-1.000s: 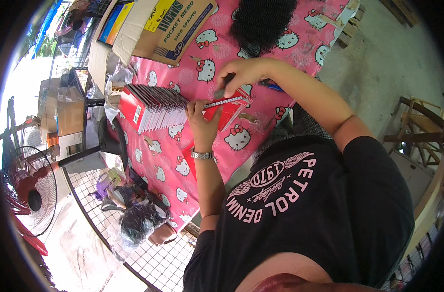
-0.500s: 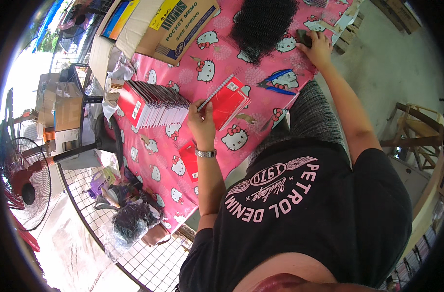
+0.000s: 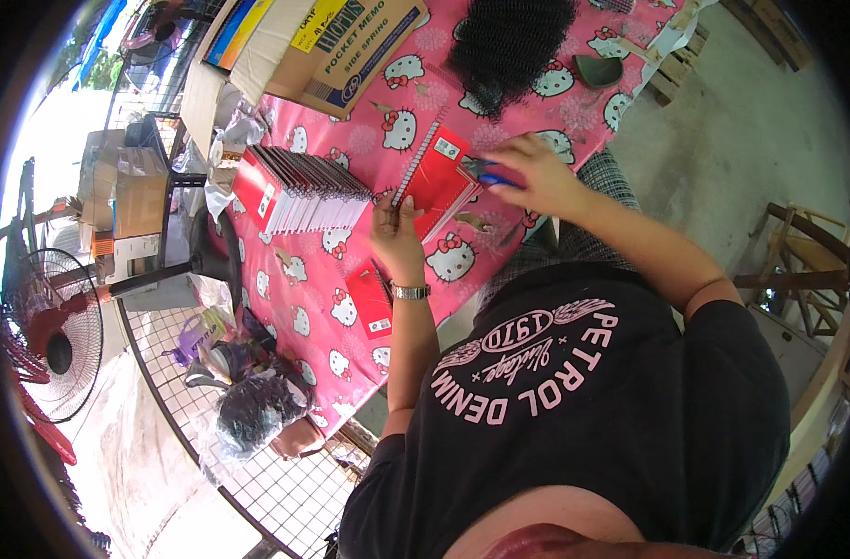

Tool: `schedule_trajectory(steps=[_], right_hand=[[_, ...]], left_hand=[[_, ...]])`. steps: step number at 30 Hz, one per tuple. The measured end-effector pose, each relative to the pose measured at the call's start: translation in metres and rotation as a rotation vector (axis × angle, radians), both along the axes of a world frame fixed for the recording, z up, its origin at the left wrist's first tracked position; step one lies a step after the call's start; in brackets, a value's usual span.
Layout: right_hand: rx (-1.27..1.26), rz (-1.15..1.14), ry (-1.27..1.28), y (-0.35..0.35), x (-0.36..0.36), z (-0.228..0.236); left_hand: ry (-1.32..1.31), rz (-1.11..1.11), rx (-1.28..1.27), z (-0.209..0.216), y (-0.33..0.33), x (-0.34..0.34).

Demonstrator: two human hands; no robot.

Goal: The person organizes stacks of red pocket memos on a table, aligning individual memos by hand and stacking them together.

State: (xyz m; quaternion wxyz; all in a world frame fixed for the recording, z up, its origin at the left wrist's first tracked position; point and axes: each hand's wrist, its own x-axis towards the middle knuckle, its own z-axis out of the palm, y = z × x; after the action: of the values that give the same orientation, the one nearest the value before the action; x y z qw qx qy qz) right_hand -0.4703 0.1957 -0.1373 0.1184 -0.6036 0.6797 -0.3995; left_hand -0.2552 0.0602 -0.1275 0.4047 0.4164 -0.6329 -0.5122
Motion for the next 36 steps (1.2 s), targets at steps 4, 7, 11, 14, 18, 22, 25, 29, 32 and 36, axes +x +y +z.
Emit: schedule_trajectory(steps=[4, 7, 11, 14, 18, 22, 25, 29, 32, 36], right_hand=[[-0.097, 0.109, 0.061, -0.025, 0.046, 0.032], [-0.078, 0.106, 0.169, -0.035, 0.058, 0.037], [0.115, 0.193, 0.048, -0.036, 0.062, 0.048], [0.407, 0.313, -0.604, -0.037, 0.062, 0.047], [0.258, 0.293, -0.633, -0.023, 0.050, 0.040], [0.165, -0.115, 0.119, 0.005, -0.006, 0.006], [0.108, -0.183, 0.335, -0.007, -0.029, -0.023], [0.077, -0.205, 0.300, -0.085, -0.048, -0.018], [0.039, -0.285, 0.335, -0.141, -0.059, -0.034], [0.105, -0.235, 0.613, -0.173, -0.062, -0.049]], left_hand=[[-0.009, 0.029, -0.003, -0.002, 0.004, 0.000], [0.070, 0.046, -0.038, -0.006, 0.007, -0.004], [0.057, 0.074, -0.051, -0.010, 0.012, 0.000], [-0.051, 0.091, -0.186, -0.007, 0.018, 0.002], [0.043, 0.167, -0.303, -0.006, 0.030, 0.033], [0.126, 0.431, -0.080, 0.015, 0.044, 0.121], [-0.155, 0.663, -0.011, -0.014, 0.050, 0.190], [-0.835, 0.685, -0.083, -0.044, 0.052, 0.225], [-0.970, 0.609, -0.288, -0.044, 0.041, 0.215], [-0.839, 0.402, -0.643, -0.017, 0.018, 0.128]])
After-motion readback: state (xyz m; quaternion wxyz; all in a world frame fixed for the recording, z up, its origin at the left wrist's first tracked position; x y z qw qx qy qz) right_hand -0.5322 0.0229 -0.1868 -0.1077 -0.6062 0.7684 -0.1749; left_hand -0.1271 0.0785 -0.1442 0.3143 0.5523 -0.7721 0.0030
